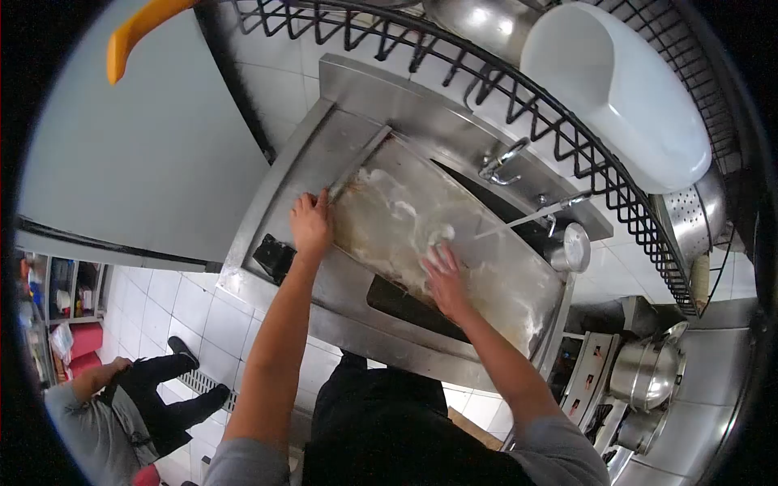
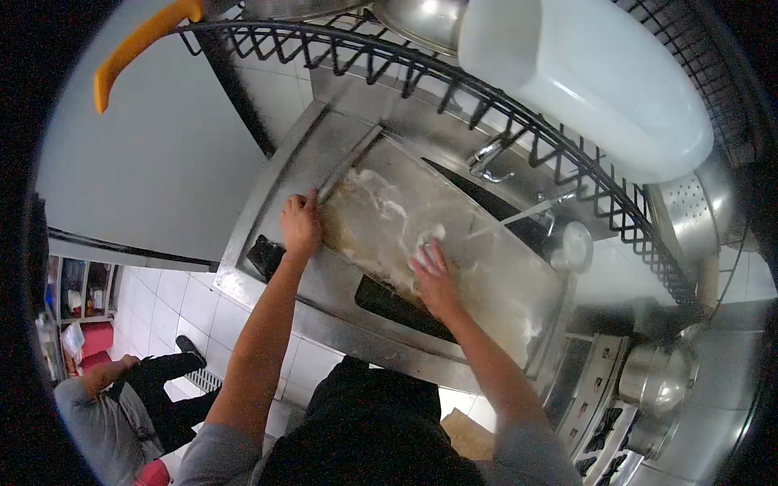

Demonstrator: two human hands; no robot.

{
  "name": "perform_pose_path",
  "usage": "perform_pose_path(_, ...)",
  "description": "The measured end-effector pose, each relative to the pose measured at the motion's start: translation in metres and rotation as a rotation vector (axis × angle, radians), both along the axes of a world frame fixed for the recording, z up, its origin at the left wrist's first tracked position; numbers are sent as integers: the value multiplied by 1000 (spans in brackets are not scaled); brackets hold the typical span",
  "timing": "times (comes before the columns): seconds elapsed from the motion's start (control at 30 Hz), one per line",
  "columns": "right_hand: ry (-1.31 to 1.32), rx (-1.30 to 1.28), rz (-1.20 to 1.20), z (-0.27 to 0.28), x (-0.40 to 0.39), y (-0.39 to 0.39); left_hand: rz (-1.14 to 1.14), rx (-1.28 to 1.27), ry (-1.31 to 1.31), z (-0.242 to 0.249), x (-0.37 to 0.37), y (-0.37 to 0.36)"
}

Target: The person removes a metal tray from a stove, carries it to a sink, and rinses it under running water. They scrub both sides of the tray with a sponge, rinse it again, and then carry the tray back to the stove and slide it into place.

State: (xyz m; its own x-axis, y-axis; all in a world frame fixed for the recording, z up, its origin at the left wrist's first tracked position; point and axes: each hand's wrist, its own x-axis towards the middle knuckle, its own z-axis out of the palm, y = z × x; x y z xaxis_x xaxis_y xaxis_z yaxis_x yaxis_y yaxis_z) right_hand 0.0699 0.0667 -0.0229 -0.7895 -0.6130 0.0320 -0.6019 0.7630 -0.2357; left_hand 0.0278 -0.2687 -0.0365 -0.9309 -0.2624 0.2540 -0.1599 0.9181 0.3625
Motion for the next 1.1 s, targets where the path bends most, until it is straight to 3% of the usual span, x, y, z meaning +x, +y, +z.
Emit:
perform_pose_path(0.03, -1, 3, 2, -40, 19, 38, 2, 3, -1, 1, -1, 1)
perform_pose_path(0.07, -228, -465, -124, -78, 25, 87, 7, 1, 2, 1, -3, 2)
perform_pose_path(0.1, -467, -931, -255, -119, -11, 87, 13, -3, -2, 0, 0, 1)
perform_pose_path(0.13, -483, -928, -260, -99, -22, 75, 16, -2, -18, 0, 3, -1)
perform_pose_path(0.2, -84, -439, -261, -21, -59, 40, 34, -48, 7, 4, 0, 6)
perform_pose_path(0.33, 2, -436, -212, -39, -47, 9, 10, 14, 23, 2, -4, 3)
perform_pose_path(0.4, -48, -470, -59, -27, -6, 19, 11, -21, -6, 3, 0, 1)
perform_pose_path(0.5, -238, -358, -131, -23, 28, 51, 0, 25, 20, 1, 0, 0)
perform_pose_path(0.6, -335, -358, 81, -6, 19, 18, 22, -3, 65, -5, -1, 1)
perform_pose_path(0.67, -184, -363, 176, -8, -4, -28, 35, -11, 64, -5, -2, 5)
perform_pose_path(0.83, -167, -529, 304, -6, -32, -90, 41, 5, 64, 4, 3, 2)
perform_pose_path(0.93, -116, -477, 203, -15, 0, -23, 49, 24, 59, -5, -1, 1)
perform_pose_path(1.03, -348, -443, 219, 3, 12, 24, 61, -19, 45, -10, -2, -3)
perform_pose_path(1.1, -179, -329, 306, 7, 11, 20, 57, 31, 77, -9, -2, -3)
